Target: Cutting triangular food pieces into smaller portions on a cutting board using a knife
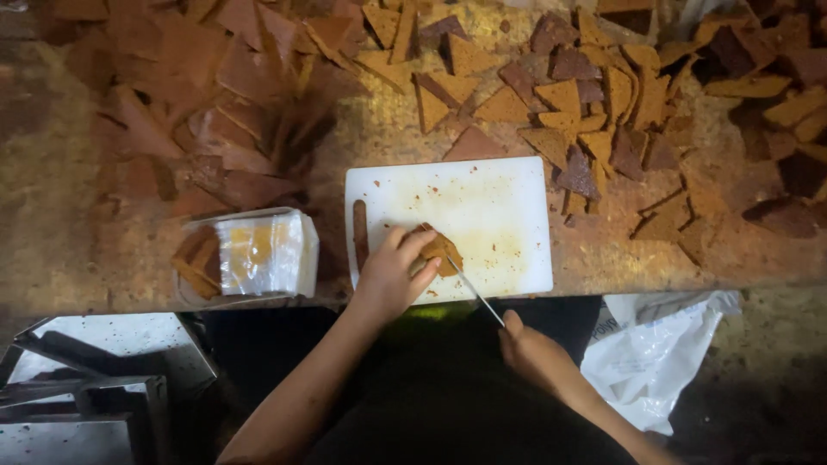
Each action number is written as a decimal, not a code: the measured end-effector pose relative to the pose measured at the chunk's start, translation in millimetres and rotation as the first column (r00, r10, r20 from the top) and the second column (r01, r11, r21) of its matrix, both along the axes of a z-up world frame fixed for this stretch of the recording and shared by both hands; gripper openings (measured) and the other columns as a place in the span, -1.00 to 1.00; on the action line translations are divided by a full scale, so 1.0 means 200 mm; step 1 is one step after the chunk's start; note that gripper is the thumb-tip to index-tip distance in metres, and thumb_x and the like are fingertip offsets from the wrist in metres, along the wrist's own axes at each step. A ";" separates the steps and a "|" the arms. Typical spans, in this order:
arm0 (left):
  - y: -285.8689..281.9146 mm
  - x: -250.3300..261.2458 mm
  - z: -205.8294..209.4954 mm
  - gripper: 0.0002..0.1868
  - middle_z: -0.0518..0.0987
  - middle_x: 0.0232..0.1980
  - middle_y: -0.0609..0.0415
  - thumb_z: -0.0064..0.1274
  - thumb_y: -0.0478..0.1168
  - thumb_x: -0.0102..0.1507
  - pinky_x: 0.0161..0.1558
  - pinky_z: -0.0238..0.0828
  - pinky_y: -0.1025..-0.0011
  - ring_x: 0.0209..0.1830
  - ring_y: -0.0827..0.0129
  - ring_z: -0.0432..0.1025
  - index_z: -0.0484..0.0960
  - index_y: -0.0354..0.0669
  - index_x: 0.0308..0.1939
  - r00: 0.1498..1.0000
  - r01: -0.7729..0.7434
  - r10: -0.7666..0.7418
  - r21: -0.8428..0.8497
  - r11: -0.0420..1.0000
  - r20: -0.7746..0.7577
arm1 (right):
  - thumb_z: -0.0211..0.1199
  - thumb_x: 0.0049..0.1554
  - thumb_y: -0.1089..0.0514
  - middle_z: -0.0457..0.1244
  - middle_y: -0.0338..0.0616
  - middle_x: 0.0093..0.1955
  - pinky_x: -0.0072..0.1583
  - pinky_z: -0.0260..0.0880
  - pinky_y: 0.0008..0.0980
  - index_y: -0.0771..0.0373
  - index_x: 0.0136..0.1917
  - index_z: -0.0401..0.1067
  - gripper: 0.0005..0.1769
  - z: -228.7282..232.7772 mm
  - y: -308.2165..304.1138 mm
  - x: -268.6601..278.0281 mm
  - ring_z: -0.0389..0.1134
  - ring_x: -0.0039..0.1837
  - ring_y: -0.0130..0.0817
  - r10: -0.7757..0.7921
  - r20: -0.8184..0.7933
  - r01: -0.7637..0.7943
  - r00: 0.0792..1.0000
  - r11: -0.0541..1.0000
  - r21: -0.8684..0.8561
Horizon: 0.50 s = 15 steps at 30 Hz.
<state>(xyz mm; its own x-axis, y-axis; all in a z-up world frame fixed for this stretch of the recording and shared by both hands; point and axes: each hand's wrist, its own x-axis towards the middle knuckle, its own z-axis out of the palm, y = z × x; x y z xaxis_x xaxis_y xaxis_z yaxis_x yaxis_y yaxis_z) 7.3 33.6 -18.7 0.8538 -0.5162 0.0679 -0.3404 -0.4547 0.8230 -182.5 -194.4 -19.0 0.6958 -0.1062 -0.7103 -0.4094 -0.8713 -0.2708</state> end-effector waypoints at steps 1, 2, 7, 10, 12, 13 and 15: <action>0.00 -0.01 0.00 -0.56 0.44 0.11 0.00 0.16 -0.08 0.27 -0.03 0.47 0.20 0.00 0.14 0.52 0.62 -0.12 0.19 0.999 0.042 -0.042 0.016 0.999 -0.035 | -0.06 0.28 -0.08 0.36 0.23 -0.21 -0.04 0.27 0.18 0.03 0.06 0.10 -0.79 0.04 0.01 0.05 0.39 -0.11 0.36 -0.029 0.015 0.029 0.999 0.999 0.017; 0.00 -0.02 0.00 -0.58 0.40 0.20 0.00 0.09 -0.11 0.30 -0.02 0.47 0.18 0.10 0.14 0.50 0.62 -0.10 0.23 0.994 0.085 -0.083 0.030 0.996 -0.071 | -0.06 0.31 -0.06 0.37 0.26 -0.19 -0.07 0.30 0.19 0.05 0.09 0.12 -0.80 0.09 0.02 0.11 0.40 -0.11 0.39 -0.059 0.028 0.058 0.998 0.998 0.034; 0.04 -0.03 -0.08 -0.80 0.48 0.03 0.06 0.24 -0.09 0.18 -0.24 0.62 0.16 -0.24 -0.09 0.60 0.56 0.04 -0.21 1.000 -0.016 0.016 0.000 1.000 -0.001 | -0.08 0.29 -0.18 0.41 0.22 -0.05 0.15 0.49 0.11 0.02 0.28 0.19 -0.60 0.09 -0.11 0.25 0.46 0.15 0.19 -0.102 0.084 0.104 0.991 0.994 -0.018; 0.05 0.05 -0.02 -0.80 0.48 -0.04 -0.01 0.22 -0.17 0.16 -0.17 0.57 0.08 -0.14 -0.18 0.58 0.50 0.00 -0.23 0.990 0.041 -0.036 0.041 0.998 -0.135 | 0.00 0.28 -0.08 0.42 0.27 -0.07 0.13 0.50 0.12 0.11 0.24 0.25 -0.64 0.01 -0.28 0.25 0.47 0.12 0.20 -0.194 0.183 0.208 0.964 0.976 -0.060; 0.02 0.14 0.09 -0.79 0.49 -0.03 -0.03 0.19 -0.18 0.16 -0.07 0.56 0.03 -0.06 -0.21 0.56 0.48 0.01 -0.19 0.973 0.096 -0.077 0.082 0.992 -0.216 | 0.04 0.26 -0.07 0.42 0.27 -0.08 0.13 0.49 0.13 0.14 0.19 0.30 -0.66 0.08 -0.30 0.26 0.47 0.12 0.21 -0.216 0.216 0.242 0.952 0.965 -0.100; -0.01 0.19 0.16 -0.74 0.44 0.05 -0.03 0.11 -0.20 0.20 0.01 0.53 0.00 0.02 -0.20 0.52 0.43 0.00 -0.07 0.952 -0.018 -0.021 -0.124 0.992 -0.305 | 0.07 0.25 -0.04 0.42 0.31 -0.06 0.13 0.48 0.16 0.17 0.21 0.33 -0.65 0.17 -0.26 0.28 0.47 0.12 0.24 -0.228 0.222 0.253 0.948 0.963 -0.094; -0.08 0.28 0.29 -0.69 0.38 0.14 -0.03 0.04 -0.22 0.24 0.09 0.50 -0.02 0.10 -0.20 0.49 0.39 -0.01 0.05 0.917 -0.142 0.006 -0.312 0.939 -0.398 | 0.10 0.23 -0.01 0.42 0.35 -0.05 0.13 0.47 0.19 0.19 0.23 0.37 -0.63 0.27 -0.21 0.28 0.46 0.12 0.27 -0.247 0.230 0.272 0.941 0.958 -0.087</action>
